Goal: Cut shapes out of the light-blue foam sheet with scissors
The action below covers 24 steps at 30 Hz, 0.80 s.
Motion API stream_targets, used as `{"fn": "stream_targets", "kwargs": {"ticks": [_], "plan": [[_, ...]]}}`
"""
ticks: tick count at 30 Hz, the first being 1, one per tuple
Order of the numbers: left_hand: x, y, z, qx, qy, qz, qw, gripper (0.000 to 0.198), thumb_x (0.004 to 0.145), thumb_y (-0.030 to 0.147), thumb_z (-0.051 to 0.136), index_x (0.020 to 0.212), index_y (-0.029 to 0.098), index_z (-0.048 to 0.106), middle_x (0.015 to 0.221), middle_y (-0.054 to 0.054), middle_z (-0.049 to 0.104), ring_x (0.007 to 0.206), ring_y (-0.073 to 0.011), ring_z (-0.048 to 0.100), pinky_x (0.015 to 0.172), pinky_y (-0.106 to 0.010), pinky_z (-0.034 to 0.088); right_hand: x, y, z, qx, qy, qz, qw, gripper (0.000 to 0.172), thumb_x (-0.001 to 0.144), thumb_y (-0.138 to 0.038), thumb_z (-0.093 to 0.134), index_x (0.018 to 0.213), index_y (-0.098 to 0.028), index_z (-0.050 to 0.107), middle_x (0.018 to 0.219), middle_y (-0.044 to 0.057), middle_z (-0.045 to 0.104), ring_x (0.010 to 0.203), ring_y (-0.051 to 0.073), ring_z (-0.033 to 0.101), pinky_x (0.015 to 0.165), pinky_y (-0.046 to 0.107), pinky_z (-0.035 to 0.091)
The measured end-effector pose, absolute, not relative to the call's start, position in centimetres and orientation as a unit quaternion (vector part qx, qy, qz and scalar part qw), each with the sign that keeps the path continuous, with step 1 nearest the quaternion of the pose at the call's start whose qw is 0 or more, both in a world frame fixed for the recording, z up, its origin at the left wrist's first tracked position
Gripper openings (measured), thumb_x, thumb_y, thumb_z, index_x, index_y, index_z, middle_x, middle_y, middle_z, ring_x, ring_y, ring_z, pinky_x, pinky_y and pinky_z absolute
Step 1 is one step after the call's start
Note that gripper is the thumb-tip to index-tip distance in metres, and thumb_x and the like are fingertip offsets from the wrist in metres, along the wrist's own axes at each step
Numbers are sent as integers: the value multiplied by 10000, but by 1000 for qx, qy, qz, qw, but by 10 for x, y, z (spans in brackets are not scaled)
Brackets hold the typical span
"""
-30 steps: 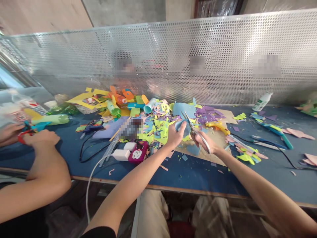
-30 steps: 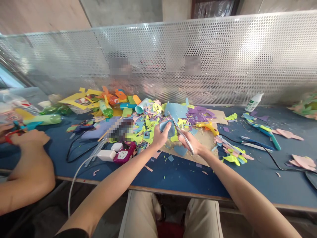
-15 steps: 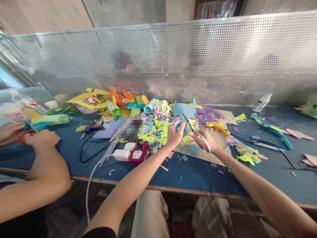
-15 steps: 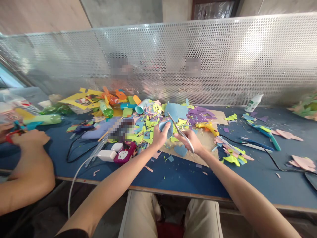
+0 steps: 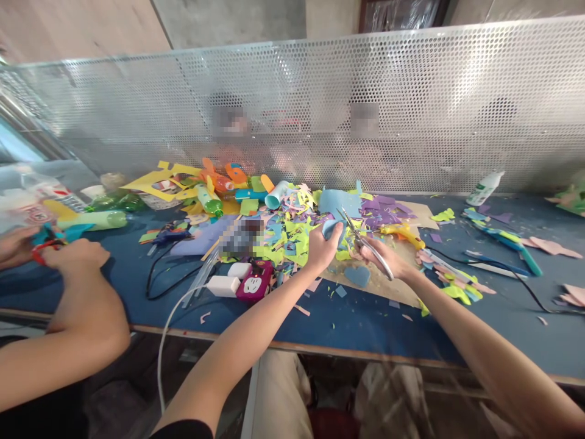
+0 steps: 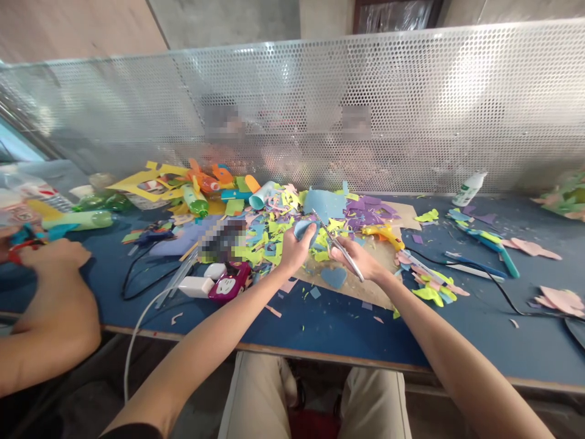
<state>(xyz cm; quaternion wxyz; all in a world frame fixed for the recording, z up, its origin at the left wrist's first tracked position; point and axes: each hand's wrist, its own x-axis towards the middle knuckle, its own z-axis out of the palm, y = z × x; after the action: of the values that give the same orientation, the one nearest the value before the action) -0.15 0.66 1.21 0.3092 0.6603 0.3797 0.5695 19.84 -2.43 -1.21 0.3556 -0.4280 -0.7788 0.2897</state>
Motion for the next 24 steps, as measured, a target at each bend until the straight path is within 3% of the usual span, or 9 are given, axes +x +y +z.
{"fn": "stream_targets", "kwargs": {"ticks": [9, 15, 24], "plan": [[1, 5, 9, 671, 361, 564, 318, 394, 870, 505, 579, 655, 175, 594, 578, 8, 528, 575, -124, 477, 563, -256, 375, 189, -30, -8, -425, -765, 311, 370, 530, 845, -748, 440, 769, -228, 505, 625, 3, 513, 559, 173, 465, 547, 330, 424], [2, 2, 9, 672, 356, 560, 329, 378, 880, 506, 570, 725, 170, 651, 620, -8, 585, 598, -128, 517, 576, -254, 399, 182, -28, -19, -405, -764, 320, 388, 571, 890, -749, 302, 682, -241, 460, 610, 21, 519, 573, 186, 491, 587, 350, 456], [3, 0, 9, 665, 359, 568, 326, 376, 887, 504, 563, 752, 165, 654, 617, -2, 568, 595, -125, 504, 585, -256, 397, 182, -27, -18, -419, -754, 331, 381, 583, 796, -819, 409, 765, -241, 482, 652, 19, 524, 587, 197, 480, 569, 352, 444]]}}
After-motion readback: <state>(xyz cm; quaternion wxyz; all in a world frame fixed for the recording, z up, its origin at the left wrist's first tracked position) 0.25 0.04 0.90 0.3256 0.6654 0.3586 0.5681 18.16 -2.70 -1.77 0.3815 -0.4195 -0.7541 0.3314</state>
